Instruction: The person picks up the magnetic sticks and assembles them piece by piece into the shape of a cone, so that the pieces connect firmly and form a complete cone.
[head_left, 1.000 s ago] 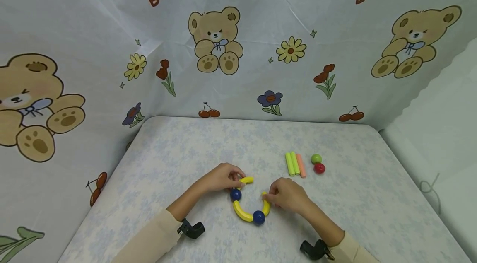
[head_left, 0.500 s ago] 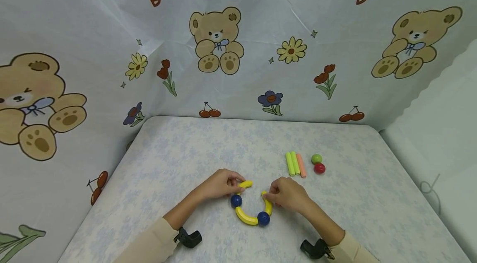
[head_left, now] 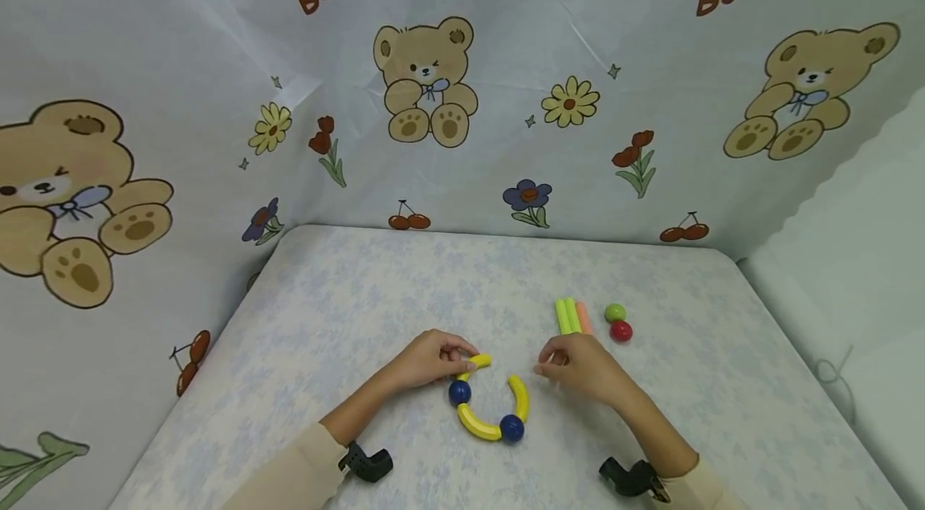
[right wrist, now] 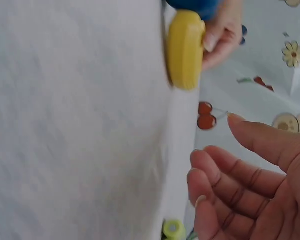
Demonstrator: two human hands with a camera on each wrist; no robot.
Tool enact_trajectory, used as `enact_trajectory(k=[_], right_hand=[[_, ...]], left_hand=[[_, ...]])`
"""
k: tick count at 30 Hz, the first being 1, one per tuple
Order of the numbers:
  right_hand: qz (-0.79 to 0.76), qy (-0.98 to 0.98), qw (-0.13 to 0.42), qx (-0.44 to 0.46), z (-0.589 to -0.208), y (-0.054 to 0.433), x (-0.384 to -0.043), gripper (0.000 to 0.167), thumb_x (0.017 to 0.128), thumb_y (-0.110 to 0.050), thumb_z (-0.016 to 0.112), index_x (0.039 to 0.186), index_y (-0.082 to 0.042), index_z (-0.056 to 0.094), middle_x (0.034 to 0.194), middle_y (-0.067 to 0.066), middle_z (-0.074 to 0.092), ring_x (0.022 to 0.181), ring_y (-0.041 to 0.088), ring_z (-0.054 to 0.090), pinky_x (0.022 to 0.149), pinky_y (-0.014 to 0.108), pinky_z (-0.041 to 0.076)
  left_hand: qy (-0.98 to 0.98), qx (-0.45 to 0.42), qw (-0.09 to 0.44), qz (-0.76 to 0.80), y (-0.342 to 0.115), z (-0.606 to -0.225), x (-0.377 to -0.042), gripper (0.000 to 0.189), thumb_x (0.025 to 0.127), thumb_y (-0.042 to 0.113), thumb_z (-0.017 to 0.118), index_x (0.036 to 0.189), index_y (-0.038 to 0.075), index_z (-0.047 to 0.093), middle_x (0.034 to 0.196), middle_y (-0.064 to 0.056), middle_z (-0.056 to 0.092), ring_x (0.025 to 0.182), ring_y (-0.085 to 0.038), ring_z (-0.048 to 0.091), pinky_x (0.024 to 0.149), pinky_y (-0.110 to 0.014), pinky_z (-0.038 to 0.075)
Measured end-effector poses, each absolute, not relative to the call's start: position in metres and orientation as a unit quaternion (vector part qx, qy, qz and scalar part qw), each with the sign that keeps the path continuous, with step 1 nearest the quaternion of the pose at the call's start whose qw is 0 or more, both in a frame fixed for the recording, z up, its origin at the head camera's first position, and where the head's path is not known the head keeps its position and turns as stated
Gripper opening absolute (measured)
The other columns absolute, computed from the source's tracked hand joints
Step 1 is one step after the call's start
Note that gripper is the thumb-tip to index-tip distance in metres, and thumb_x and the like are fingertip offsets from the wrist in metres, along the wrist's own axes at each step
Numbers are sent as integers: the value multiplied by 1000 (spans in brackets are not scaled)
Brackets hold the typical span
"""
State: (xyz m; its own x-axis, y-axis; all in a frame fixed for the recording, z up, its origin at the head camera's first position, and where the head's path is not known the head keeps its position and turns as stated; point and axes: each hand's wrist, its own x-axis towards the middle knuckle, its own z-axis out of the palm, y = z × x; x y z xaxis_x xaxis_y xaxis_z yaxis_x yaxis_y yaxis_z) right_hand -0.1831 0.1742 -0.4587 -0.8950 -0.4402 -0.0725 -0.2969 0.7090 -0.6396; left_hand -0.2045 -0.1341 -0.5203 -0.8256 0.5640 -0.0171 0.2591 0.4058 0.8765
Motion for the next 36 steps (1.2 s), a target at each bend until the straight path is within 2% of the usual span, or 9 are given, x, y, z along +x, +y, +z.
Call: enact_trajectory(k=[6,13,20,25,28,32,36], right_hand=[[-358,913,30,-196,-447,203,-197,13,91,-19,78,97,-9,75,80,-4,67,74,14,61,62,26,52],[-347,923,-61,-154,-440,240,-215,21,93,-23,77,106,-6,75,86,1,72,80,21,66,59,28,51],[-323,931,-125,-116,-448,269,-227,23,93,-21,77,109,-5,75,92,7,74,89,29,66,64,30,50],[-310,934,-150,-94,-457,284,-234,26,92,-21,78,111,-4,74,104,16,72,95,36,65,69,35,48],[-303,936,-155,-87,-462,290,-235,26,90,-19,79,110,-2,74,106,19,71,96,38,64,68,34,48],[-300,940,-139,-86,-467,297,-237,22,90,-18,79,103,-2,75,97,16,72,90,36,65,62,30,48],[-297,947,-93,-79,-469,301,-239,19,91,-20,78,99,-3,75,91,11,72,85,30,64,61,28,50]], left_hand=[[823,243,158,488,-134,-522,-204,25,95,32,75,117,22,76,75,4,69,48,-9,48,44,-23,41],[822,241,156,493,-134,-525,-206,25,94,33,75,116,22,77,75,4,68,47,-8,47,44,-22,40],[824,238,153,490,-133,-524,-204,24,94,33,75,115,22,77,75,3,68,47,-9,47,43,-23,40],[828,233,148,487,-133,-523,-203,23,94,33,75,114,22,77,74,4,67,47,-8,45,44,-22,38],[829,233,148,487,-133,-523,-203,23,94,33,75,114,22,77,75,4,68,48,-7,45,44,-21,37],[829,233,146,487,-133,-525,-203,23,94,33,75,114,22,77,75,5,68,48,-7,45,45,-21,37],[828,234,146,489,-133,-524,-203,23,94,33,75,114,22,77,75,5,68,48,-8,46,44,-22,39]])
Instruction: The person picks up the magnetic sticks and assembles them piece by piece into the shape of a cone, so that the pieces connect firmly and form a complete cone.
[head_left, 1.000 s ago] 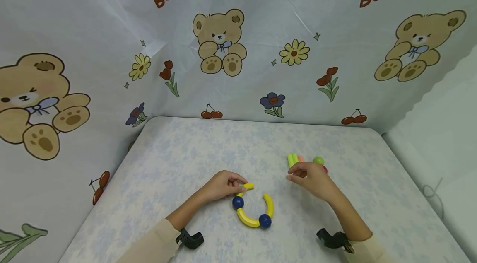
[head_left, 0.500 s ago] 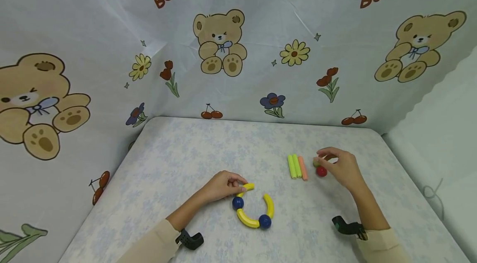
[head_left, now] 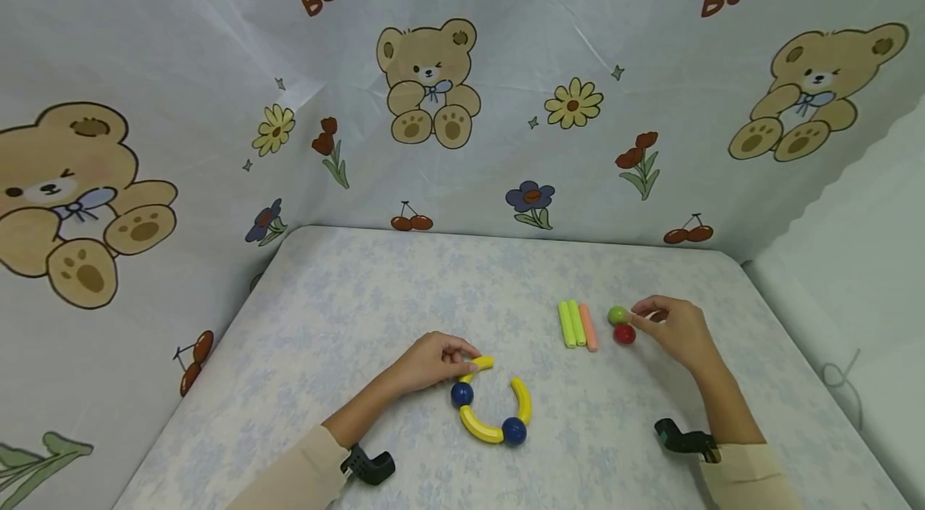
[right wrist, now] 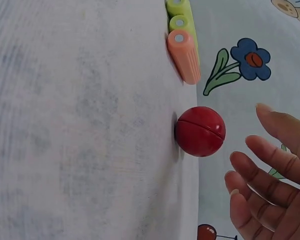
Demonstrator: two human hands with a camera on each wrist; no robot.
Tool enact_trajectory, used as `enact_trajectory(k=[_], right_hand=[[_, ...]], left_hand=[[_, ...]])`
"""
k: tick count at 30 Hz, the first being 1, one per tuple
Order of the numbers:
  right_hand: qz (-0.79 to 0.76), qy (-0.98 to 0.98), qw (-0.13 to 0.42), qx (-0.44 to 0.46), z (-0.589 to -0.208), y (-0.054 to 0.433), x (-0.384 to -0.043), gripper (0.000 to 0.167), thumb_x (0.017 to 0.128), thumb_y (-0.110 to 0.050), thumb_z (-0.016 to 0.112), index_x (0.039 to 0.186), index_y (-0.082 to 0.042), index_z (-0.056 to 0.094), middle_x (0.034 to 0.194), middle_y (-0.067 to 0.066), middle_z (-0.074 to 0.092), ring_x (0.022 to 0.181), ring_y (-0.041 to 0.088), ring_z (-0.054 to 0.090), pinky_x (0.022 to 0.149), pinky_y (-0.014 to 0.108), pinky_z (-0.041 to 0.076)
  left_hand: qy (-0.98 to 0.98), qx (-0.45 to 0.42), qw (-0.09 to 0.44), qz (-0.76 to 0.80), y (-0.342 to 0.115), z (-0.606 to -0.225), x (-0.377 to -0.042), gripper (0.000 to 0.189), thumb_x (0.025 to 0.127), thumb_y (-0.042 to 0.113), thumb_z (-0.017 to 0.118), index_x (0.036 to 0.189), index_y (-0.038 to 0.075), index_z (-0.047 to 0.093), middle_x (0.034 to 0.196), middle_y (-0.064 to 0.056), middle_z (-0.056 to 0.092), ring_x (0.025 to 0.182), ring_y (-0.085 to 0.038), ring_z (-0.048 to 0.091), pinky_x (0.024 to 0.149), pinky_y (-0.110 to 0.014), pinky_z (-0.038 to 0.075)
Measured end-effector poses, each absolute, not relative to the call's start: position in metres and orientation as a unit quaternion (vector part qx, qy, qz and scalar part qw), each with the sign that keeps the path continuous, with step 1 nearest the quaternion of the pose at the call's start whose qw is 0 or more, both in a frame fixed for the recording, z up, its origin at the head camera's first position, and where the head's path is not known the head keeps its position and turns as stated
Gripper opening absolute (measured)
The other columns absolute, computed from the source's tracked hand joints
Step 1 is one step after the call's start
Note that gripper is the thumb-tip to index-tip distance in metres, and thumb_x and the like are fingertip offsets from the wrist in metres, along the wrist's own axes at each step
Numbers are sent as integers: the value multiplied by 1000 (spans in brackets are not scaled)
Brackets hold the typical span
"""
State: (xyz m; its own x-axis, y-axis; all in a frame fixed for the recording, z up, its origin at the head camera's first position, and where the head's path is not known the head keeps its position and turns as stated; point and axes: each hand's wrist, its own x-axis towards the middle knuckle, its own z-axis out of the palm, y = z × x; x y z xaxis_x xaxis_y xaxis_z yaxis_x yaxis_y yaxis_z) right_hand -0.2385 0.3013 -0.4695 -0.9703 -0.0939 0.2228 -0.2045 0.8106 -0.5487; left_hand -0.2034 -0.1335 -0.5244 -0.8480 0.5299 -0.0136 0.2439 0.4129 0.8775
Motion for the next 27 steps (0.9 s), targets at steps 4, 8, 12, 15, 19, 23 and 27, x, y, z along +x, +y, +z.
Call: enact_trajectory(k=[4,8,12,15,19,23,27], right_hand=[[302,-950,34,71,-470,304,-238,24,91,-24,78,100,-2,74,92,10,71,84,28,64,62,30,51],[301,-952,-1,65,-472,304,-238,29,90,-28,79,101,-1,73,89,8,70,82,26,63,61,31,51],[293,-954,-13,57,-475,304,-239,32,89,-31,80,102,-2,73,87,5,69,78,22,61,60,31,50],[294,-954,-23,58,-478,305,-240,32,89,-30,80,101,-2,73,84,5,68,74,20,60,59,32,49],[303,-950,-41,61,-481,305,-239,30,90,-27,79,102,0,73,83,4,68,69,18,60,57,32,48],[306,-948,-57,60,-480,303,-238,36,89,-31,80,104,1,73,85,6,68,68,18,61,57,33,48],[306,-947,-68,68,-479,300,-237,41,89,-32,80,107,5,72,87,8,67,68,17,62,56,33,50]], left_hand=[[830,234,145,485,-133,-524,-204,23,94,33,75,114,22,77,75,5,68,50,-8,46,46,-21,38],[829,234,146,486,-133,-523,-203,23,94,32,75,115,21,77,74,5,68,51,-7,45,47,-21,37],[828,235,147,487,-133,-523,-204,23,95,31,75,115,20,77,74,5,68,51,-8,45,46,-21,37],[831,235,146,483,-133,-523,-204,23,95,31,75,115,21,77,74,5,67,50,-7,45,46,-21,37],[834,232,144,480,-132,-523,-203,22,94,32,75,114,21,78,73,6,67,50,-7,46,46,-21,37],[835,230,142,479,-132,-522,-203,23,94,33,75,113,21,78,73,6,67,50,-7,47,46,-21,38],[834,229,143,481,-131,-522,-203,25,93,34,77,113,21,78,73,6,68,51,-7,48,47,-21,39]])
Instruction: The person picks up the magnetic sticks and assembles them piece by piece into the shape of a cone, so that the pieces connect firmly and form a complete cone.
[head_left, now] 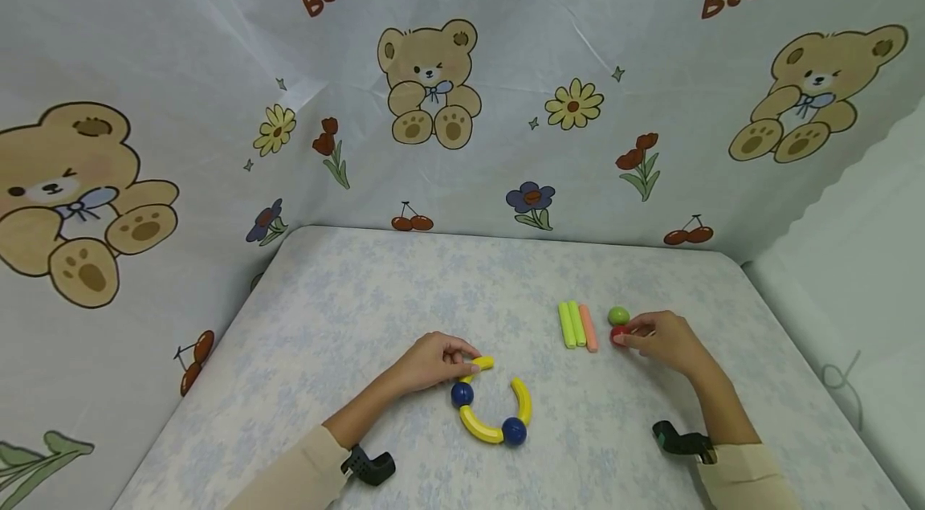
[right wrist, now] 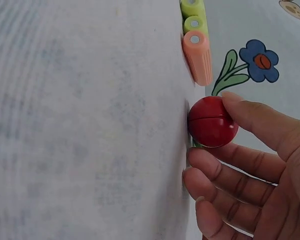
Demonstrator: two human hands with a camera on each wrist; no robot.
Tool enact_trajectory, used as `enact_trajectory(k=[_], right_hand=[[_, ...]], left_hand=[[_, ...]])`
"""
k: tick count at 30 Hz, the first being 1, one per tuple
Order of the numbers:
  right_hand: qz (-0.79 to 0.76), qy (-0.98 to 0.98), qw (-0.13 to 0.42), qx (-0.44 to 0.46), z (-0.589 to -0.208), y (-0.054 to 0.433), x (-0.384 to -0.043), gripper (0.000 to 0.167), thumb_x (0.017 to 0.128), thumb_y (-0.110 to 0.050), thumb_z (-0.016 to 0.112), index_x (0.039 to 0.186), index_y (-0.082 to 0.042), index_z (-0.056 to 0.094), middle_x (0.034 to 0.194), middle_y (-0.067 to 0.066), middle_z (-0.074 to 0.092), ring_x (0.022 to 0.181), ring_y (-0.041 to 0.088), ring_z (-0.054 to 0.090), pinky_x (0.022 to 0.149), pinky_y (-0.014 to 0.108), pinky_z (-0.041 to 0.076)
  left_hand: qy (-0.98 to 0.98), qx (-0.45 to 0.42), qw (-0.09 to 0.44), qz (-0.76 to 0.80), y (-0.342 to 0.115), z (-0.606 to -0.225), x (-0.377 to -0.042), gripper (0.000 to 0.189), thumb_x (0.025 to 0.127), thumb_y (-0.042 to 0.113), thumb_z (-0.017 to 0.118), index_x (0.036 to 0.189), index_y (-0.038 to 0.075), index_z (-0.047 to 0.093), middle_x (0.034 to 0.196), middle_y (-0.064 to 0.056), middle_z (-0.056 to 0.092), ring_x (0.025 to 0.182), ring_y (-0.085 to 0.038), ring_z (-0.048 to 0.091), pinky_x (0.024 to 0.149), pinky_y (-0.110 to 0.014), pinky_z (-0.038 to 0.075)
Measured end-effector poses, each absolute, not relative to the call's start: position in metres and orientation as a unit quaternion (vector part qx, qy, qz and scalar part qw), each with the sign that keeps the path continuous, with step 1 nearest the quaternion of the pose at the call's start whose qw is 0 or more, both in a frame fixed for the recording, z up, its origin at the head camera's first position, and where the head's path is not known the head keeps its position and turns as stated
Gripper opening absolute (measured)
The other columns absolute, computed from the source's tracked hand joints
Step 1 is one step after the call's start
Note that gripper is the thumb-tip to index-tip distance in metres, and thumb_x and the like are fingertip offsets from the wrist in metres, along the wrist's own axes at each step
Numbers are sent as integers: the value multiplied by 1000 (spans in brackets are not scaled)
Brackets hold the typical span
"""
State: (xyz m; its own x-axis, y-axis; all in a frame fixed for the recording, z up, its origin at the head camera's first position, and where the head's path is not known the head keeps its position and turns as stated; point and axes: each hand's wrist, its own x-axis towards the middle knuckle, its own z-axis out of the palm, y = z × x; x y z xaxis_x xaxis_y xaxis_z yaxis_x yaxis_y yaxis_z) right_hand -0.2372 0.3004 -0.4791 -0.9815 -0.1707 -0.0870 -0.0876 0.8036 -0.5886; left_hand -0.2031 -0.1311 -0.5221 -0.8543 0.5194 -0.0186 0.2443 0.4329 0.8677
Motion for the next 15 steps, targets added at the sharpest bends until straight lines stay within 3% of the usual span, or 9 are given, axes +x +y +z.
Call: enact_trajectory(k=[15], right_hand=[[-289,947,51,-129,-464,292,-232,40,88,-31,81,110,1,73,85,2,67,77,19,60,58,29,49]], left_hand=[[840,233,140,470,-130,-520,-202,26,92,33,77,115,20,78,75,8,68,53,-6,48,49,-20,39]])
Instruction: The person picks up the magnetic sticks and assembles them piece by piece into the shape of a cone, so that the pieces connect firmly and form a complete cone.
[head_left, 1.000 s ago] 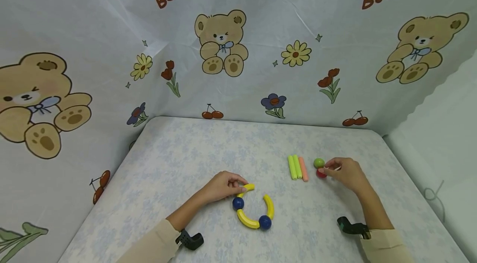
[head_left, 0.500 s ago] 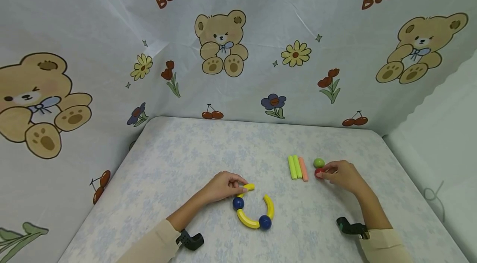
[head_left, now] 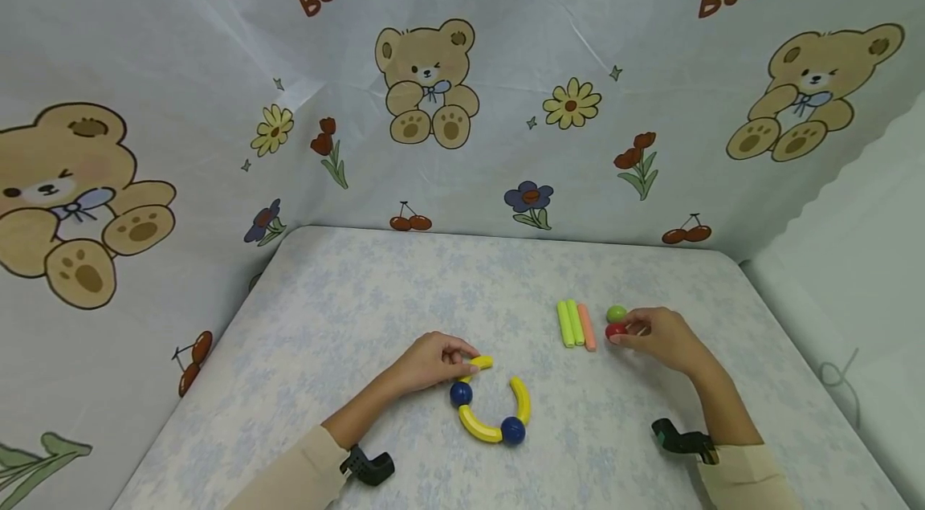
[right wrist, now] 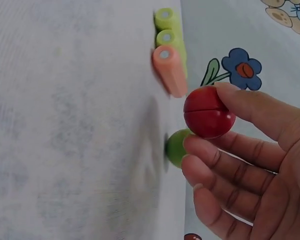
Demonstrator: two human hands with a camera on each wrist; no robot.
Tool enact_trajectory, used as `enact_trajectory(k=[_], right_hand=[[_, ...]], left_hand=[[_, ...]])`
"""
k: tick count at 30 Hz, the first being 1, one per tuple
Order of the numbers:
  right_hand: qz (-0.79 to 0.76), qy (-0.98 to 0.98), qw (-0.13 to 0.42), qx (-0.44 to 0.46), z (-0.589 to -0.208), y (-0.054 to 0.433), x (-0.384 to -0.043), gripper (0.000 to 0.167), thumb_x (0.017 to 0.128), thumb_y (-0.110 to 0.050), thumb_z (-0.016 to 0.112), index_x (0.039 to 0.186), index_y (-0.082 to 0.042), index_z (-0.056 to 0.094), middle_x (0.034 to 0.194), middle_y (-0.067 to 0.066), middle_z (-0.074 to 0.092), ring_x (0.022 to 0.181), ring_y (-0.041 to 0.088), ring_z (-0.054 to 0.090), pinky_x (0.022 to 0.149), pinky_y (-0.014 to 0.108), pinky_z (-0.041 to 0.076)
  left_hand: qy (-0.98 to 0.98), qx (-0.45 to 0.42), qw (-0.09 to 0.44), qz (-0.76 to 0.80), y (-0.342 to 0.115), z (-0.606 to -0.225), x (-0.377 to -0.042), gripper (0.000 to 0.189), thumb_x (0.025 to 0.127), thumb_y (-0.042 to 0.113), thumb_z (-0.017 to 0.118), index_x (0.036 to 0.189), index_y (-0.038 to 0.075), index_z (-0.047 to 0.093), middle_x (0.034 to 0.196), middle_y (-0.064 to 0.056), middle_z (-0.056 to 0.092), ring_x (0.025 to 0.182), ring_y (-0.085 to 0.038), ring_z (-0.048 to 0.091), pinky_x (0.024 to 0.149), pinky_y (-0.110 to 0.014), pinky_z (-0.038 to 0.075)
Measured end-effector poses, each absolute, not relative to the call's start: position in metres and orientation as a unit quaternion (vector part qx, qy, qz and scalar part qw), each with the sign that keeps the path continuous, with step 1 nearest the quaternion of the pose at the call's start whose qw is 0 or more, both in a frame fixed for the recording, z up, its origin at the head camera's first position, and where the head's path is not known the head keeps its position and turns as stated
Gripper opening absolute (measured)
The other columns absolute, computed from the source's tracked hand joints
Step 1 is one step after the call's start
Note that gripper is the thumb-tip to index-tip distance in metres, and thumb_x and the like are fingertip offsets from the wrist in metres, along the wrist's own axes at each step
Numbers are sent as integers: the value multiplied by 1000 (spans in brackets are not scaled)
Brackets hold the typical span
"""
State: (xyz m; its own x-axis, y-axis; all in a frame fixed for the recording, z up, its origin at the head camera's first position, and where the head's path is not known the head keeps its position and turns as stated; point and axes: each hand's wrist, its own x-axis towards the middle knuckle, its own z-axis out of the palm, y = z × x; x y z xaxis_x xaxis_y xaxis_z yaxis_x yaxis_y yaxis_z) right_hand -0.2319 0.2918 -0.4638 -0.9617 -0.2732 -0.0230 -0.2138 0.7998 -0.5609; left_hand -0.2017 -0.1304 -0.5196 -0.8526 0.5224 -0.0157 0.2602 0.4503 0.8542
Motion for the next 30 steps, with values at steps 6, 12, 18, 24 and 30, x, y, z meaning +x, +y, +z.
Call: enact_trajectory(k=[6,12,18,24,30], right_hand=[[-307,937,49,-157,-458,285,-229,38,88,-30,81,112,-1,73,89,1,69,81,17,64,65,27,53],[-317,931,46,-175,-450,273,-225,30,88,-26,82,109,-5,74,91,0,70,82,17,61,67,27,53],[-344,916,57,-199,-442,253,-218,32,87,-31,83,109,-9,75,92,-3,70,84,17,60,68,27,52],[-352,907,51,-227,-440,235,-210,29,87,-25,83,108,-7,76,91,-4,69,82,16,61,67,26,53],[-352,900,52,-253,-446,218,-207,30,85,-23,85,108,-7,75,88,-5,70,79,16,60,66,25,54]], left_hand=[[839,232,140,471,-130,-520,-200,26,92,34,78,114,20,78,74,8,68,53,-6,48,48,-20,38],[841,236,135,467,-129,-523,-201,25,92,33,77,114,20,78,74,8,67,53,-6,47,48,-21,37],[840,241,132,468,-131,-522,-203,26,93,33,77,114,19,78,74,8,67,53,-6,48,49,-21,38],[840,240,134,469,-131,-525,-203,26,92,34,77,115,20,77,74,8,68,53,-6,48,49,-21,38],[840,238,130,470,-131,-526,-203,25,92,35,77,114,21,78,74,8,67,53,-6,47,49,-21,38]])
